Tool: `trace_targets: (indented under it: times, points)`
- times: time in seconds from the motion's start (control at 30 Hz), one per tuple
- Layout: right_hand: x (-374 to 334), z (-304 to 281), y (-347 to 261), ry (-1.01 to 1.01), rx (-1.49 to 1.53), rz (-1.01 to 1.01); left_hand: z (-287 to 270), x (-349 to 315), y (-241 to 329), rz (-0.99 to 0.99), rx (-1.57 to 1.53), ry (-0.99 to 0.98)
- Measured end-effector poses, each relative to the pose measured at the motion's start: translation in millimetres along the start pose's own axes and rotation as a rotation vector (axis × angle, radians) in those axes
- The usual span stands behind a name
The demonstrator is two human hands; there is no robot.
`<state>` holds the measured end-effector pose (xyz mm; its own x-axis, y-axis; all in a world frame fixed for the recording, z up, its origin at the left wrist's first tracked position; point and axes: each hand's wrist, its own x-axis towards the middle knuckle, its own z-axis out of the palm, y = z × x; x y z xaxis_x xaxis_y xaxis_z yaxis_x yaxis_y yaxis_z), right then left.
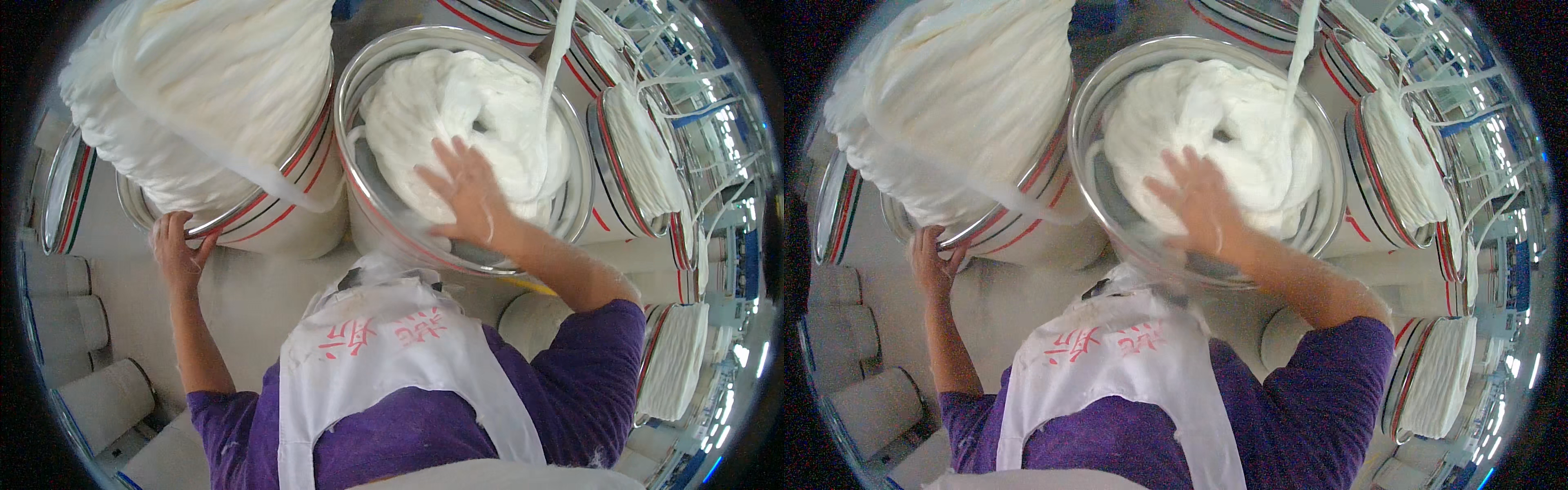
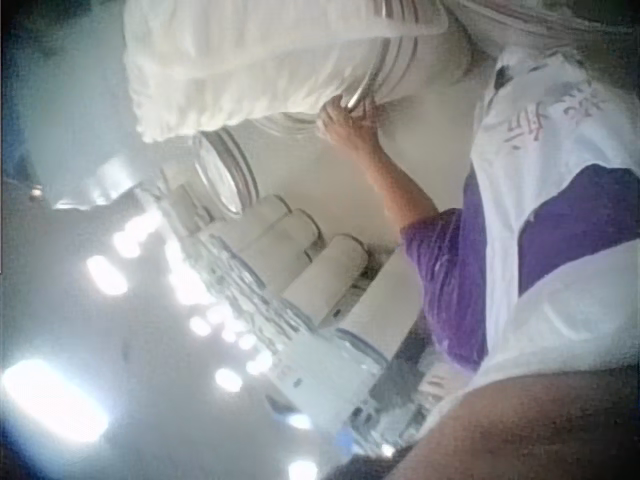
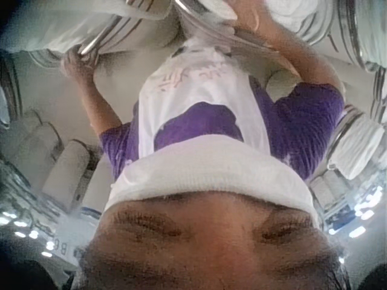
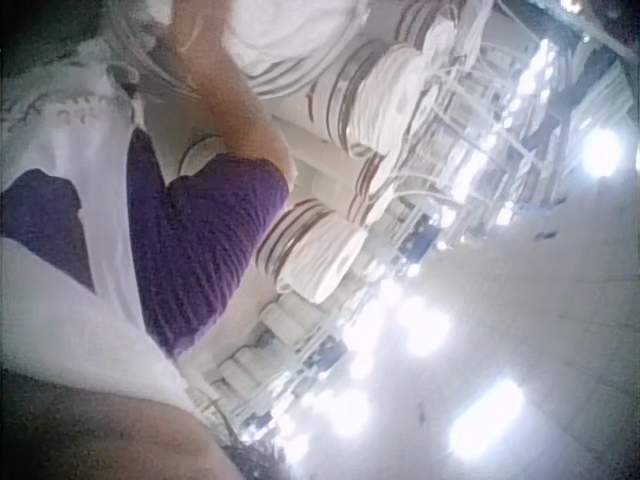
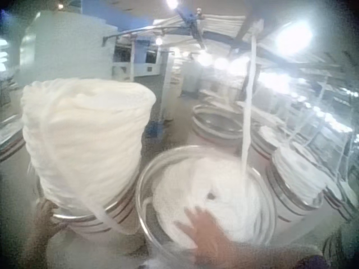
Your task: The person handles white textile fibers in a factory setting, pulling strands from large cylindrical containers and feeding them into a machine. They move between containers, adjust fiber strands, and place metal lids on containers. The person also cleans the machine with a cloth and continues feeding fibers into the machine.
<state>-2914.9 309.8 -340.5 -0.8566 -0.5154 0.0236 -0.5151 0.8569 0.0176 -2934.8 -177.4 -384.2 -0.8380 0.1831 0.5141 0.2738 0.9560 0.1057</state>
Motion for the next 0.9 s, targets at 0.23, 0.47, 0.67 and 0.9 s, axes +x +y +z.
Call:
trace_targets:
  times: [0.23,0.47,0.67,0.9]
  points:
    - [-11,0,45,-0.027,0.11,0.073,-6,-16,41,-0.019,-0.066,0.166]
    - [13,18,99,0.056,0.016,0.172,1,13,114,0.268,-0.27,0.504]
    - [47,45,142,-0.085,0.383,0.126,7,90,195,0.378,-0.453,0.44]
    - [56,77,158,-0.065,0.55,0.357,25,159,236,0.277,-0.513,0.07]
